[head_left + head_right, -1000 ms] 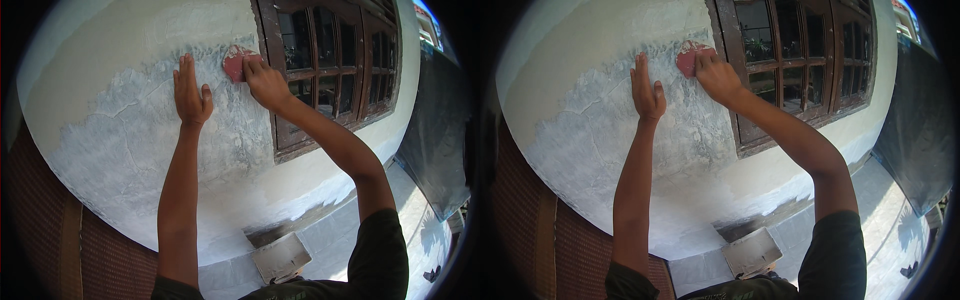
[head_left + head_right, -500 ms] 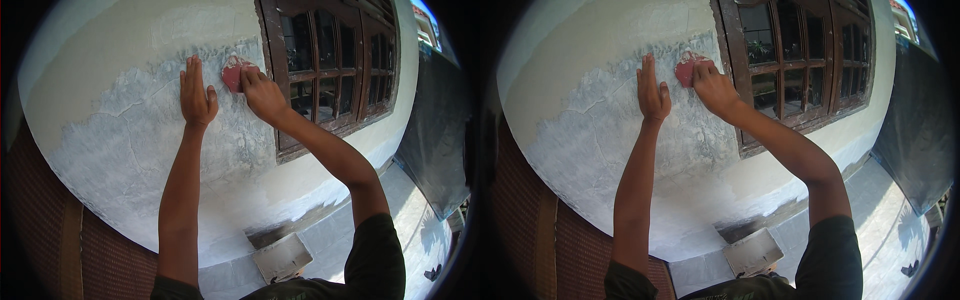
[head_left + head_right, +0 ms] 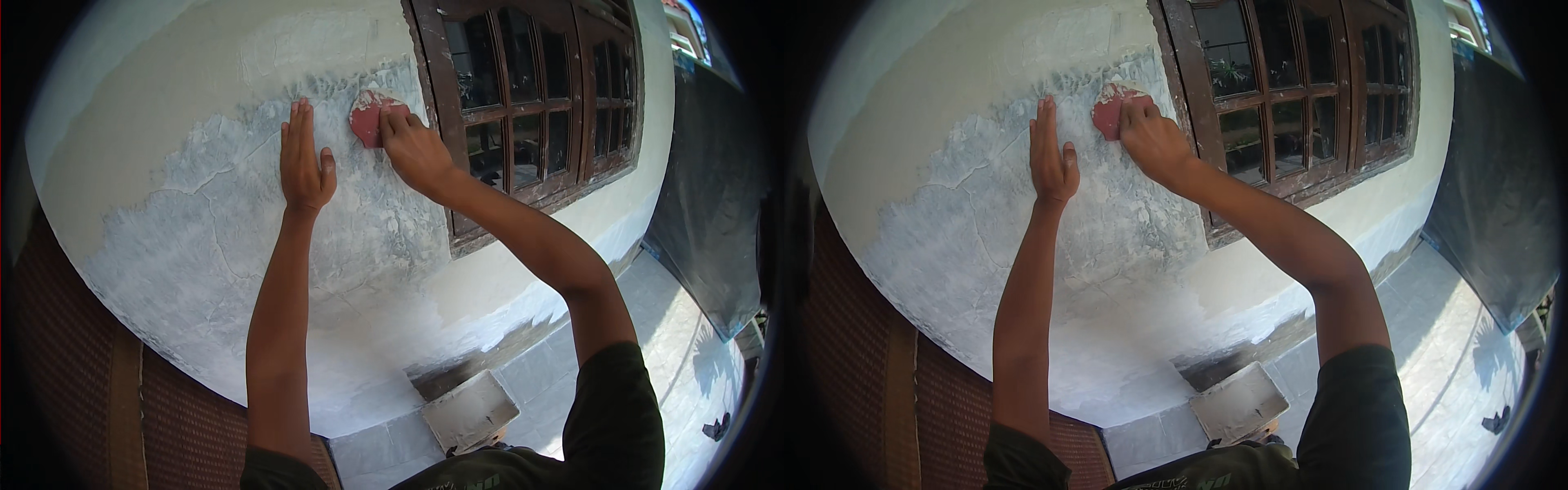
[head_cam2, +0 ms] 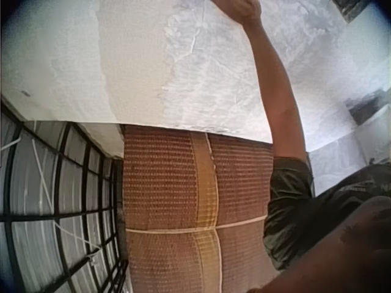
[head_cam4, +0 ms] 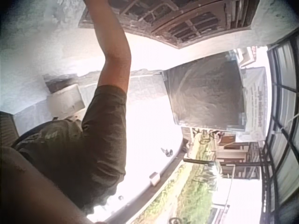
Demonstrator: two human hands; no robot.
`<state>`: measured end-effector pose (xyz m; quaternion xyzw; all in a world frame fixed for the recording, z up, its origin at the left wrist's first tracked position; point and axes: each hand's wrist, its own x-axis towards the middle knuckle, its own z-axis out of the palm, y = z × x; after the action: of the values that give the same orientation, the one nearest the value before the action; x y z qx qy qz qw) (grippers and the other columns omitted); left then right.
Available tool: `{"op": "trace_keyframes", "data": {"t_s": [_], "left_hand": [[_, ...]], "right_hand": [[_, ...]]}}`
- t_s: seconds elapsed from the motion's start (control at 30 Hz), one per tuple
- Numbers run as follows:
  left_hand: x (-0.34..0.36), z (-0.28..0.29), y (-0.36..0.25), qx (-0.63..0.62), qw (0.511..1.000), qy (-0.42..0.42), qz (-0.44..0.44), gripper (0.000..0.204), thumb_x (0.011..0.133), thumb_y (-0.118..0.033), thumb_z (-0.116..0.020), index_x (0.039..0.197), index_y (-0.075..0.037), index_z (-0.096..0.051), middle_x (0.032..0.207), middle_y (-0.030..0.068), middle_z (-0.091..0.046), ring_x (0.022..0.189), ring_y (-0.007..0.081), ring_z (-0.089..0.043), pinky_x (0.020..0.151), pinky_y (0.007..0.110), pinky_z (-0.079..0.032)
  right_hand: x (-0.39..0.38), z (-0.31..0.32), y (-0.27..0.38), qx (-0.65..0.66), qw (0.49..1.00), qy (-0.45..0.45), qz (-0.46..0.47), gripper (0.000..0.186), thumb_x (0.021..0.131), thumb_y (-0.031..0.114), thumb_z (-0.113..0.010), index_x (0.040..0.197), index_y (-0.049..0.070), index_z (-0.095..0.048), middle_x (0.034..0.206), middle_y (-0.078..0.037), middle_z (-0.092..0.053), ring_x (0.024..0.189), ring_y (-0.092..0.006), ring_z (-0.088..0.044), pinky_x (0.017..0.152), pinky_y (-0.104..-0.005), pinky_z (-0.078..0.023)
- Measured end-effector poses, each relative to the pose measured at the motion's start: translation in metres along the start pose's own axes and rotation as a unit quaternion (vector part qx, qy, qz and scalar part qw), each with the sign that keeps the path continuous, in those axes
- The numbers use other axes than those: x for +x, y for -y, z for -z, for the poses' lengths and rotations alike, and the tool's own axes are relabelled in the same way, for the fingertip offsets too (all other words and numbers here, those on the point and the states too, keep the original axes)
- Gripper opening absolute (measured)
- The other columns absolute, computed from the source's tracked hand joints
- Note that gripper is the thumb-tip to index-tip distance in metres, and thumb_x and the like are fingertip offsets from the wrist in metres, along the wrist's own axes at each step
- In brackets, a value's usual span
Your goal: The person applies wall putty to a damaged exterior wall and smooths it with a putty knife.
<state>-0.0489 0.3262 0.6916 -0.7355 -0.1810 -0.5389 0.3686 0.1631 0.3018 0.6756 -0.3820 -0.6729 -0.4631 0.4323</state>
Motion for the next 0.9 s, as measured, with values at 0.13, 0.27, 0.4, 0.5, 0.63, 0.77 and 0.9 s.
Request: {"op": "trace_keyframes", "data": {"t_s": [0.13,0.27,0.4,0.5,0.63,0.77,0.9], "left_hand": [[0.001,0.008,0.005,0.021,1.000,-0.015,-0.003,0.060,0.098,-0.031,-0.031,0.145,0.005,-0.034,0.151,0.0210,-0.038,0.143,0.0377,-0.031,0.115,0.053,-0.023],[0.002,0.001,0.000,0.044,0.999,0.003,0.000,0.060,0.097,-0.029,-0.031,0.145,0.005,-0.034,0.150,0.0208,-0.039,0.142,0.0375,-0.032,0.115,0.053,-0.024],[-0.003,0.001,0.004,0.022,1.000,-0.012,0.009,0.061,0.098,-0.031,-0.029,0.147,0.005,-0.031,0.151,0.0194,-0.038,0.143,0.0377,-0.030,0.115,0.054,-0.021],[-0.005,0.006,0.005,0.025,0.999,-0.024,0.013,0.060,0.097,-0.029,-0.030,0.146,0.005,-0.033,0.150,0.0202,-0.039,0.143,0.0378,-0.032,0.115,0.054,-0.023],[-0.004,0.004,0.005,0.024,0.999,-0.032,0.009,0.059,0.097,-0.028,-0.030,0.145,0.006,-0.034,0.150,0.0212,-0.040,0.142,0.0377,-0.033,0.115,0.053,-0.024],[0.001,-0.004,-0.001,0.016,0.999,-0.034,0.008,0.059,0.097,-0.028,-0.030,0.145,0.006,-0.034,0.150,0.0212,-0.040,0.142,0.0377,-0.033,0.115,0.054,-0.023],[-0.003,0.000,0.004,0.006,0.999,-0.037,0.015,0.059,0.099,-0.030,-0.028,0.147,0.005,-0.032,0.150,0.0200,-0.039,0.143,0.0381,-0.031,0.116,0.054,-0.021]], "right_hand": [[0.037,0.017,-0.023,0.091,0.992,-0.067,-0.049,0.039,0.078,0.000,-0.057,0.116,-0.006,-0.054,0.099,-0.019,-0.060,0.087,-0.0386,-0.064,0.073,-0.0450,-0.055],[0.082,0.019,-0.053,0.040,0.990,-0.110,-0.081,0.023,0.080,0.000,-0.055,0.102,-0.004,-0.054,0.101,-0.021,-0.060,0.086,-0.0385,-0.063,0.073,-0.0444,-0.056],[0.047,-0.006,-0.017,-0.019,0.998,-0.030,-0.047,0.044,0.079,-0.002,-0.054,0.120,-0.018,-0.048,0.101,-0.023,-0.060,0.088,-0.0356,-0.064,0.069,-0.0407,-0.057],[0.017,0.001,0.020,0.021,0.999,-0.013,-0.027,0.039,0.075,-0.002,-0.059,0.112,-0.014,-0.055,0.095,-0.022,-0.060,0.083,-0.0353,-0.065,0.065,-0.0392,-0.059],[0.055,0.025,0.000,0.102,0.985,-0.119,-0.067,0.029,0.078,-0.001,-0.055,0.106,-0.008,-0.056,0.095,-0.022,-0.062,0.081,-0.0356,-0.065,0.067,-0.0448,-0.056],[0.091,0.017,-0.044,0.019,0.987,-0.125,-0.097,0.025,0.078,-0.001,-0.055,0.102,-0.007,-0.058,0.092,-0.022,-0.063,0.083,-0.0370,-0.066,0.067,-0.0440,-0.057],[0.050,-0.011,-0.001,-0.034,0.996,-0.057,-0.062,0.039,0.077,-0.001,-0.059,0.113,-0.015,-0.055,0.095,-0.022,-0.062,0.085,-0.0351,-0.066,0.063,-0.0391,-0.059]]}}
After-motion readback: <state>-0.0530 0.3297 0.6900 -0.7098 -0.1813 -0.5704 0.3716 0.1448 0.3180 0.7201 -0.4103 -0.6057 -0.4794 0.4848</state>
